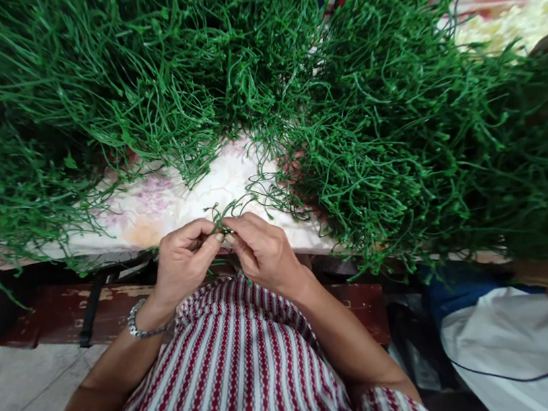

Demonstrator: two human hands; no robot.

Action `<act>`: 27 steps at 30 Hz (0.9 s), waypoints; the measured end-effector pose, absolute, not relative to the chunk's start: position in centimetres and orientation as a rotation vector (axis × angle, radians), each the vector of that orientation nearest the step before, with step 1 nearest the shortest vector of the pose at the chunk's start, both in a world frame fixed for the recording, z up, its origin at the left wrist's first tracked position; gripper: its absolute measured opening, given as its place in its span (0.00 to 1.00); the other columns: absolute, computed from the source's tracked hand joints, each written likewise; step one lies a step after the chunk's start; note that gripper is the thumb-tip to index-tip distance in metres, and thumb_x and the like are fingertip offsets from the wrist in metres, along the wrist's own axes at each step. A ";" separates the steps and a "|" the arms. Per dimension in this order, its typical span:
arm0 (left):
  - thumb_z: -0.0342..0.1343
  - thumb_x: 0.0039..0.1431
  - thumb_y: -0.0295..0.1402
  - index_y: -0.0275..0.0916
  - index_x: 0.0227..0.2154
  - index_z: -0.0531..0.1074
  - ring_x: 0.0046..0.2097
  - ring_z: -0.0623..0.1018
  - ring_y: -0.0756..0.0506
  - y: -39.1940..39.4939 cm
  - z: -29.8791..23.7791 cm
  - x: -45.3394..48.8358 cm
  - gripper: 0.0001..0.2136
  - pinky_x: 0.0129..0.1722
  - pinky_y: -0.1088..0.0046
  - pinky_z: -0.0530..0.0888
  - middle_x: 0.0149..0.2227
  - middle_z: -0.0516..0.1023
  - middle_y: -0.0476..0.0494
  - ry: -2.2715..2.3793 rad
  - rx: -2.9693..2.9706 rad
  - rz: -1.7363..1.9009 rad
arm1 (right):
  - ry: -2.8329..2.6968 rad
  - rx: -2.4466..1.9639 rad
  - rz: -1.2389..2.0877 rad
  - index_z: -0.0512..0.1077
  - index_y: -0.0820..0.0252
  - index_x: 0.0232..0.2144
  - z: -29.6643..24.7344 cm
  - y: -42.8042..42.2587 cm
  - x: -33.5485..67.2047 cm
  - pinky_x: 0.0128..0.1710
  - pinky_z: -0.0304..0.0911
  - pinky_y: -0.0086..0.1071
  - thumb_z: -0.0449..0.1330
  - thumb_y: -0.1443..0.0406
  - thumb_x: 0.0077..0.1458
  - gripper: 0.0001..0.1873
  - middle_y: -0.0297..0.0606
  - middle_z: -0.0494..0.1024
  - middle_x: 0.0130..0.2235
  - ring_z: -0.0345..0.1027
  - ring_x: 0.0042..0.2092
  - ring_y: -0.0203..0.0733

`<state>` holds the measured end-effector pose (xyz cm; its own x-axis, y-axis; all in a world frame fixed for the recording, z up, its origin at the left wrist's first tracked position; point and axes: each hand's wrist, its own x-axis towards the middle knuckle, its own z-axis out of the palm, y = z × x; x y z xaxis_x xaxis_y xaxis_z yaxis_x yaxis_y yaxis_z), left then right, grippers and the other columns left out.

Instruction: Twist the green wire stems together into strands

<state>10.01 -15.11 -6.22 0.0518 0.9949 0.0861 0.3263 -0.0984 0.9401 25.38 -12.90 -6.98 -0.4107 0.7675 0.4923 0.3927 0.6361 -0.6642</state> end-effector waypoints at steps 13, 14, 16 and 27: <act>0.52 0.54 0.28 0.37 0.27 0.73 0.26 0.72 0.51 -15.0 -5.2 8.4 0.05 0.26 0.79 0.66 0.24 0.75 0.49 1.201 1.839 0.871 | -2.106 -0.780 0.489 0.69 0.64 0.32 -7.2 -13.4 26.2 0.32 0.67 0.27 0.52 0.69 0.58 0.06 0.38 0.75 0.27 0.69 0.32 0.35; 0.52 0.54 0.28 0.38 0.28 0.73 0.25 0.72 0.51 -15.1 -5.1 8.2 0.05 0.25 0.79 0.66 0.24 0.75 0.49 1.171 1.853 0.863 | -2.102 -0.780 0.511 0.69 0.64 0.32 -7.1 -13.6 26.2 0.33 0.67 0.27 0.51 0.68 0.58 0.07 0.38 0.75 0.27 0.69 0.32 0.35; 0.52 0.54 0.27 0.39 0.29 0.74 0.24 0.73 0.51 -15.2 -4.8 8.0 0.06 0.24 0.80 0.67 0.23 0.76 0.50 1.111 1.881 0.847 | -2.114 -0.771 0.566 0.69 0.63 0.30 -6.9 -13.9 26.4 0.33 0.68 0.26 0.50 0.68 0.59 0.09 0.39 0.75 0.27 0.70 0.33 0.34; 0.49 0.57 0.26 0.38 0.26 0.68 0.27 0.72 0.52 -16.1 -3.3 8.2 0.07 0.27 0.82 0.67 0.23 0.70 0.50 1.023 2.024 0.731 | -2.312 -0.653 0.529 0.68 0.65 0.32 -5.6 -14.6 28.2 0.31 0.63 0.25 0.50 0.69 0.58 0.08 0.38 0.75 0.31 0.68 0.33 0.32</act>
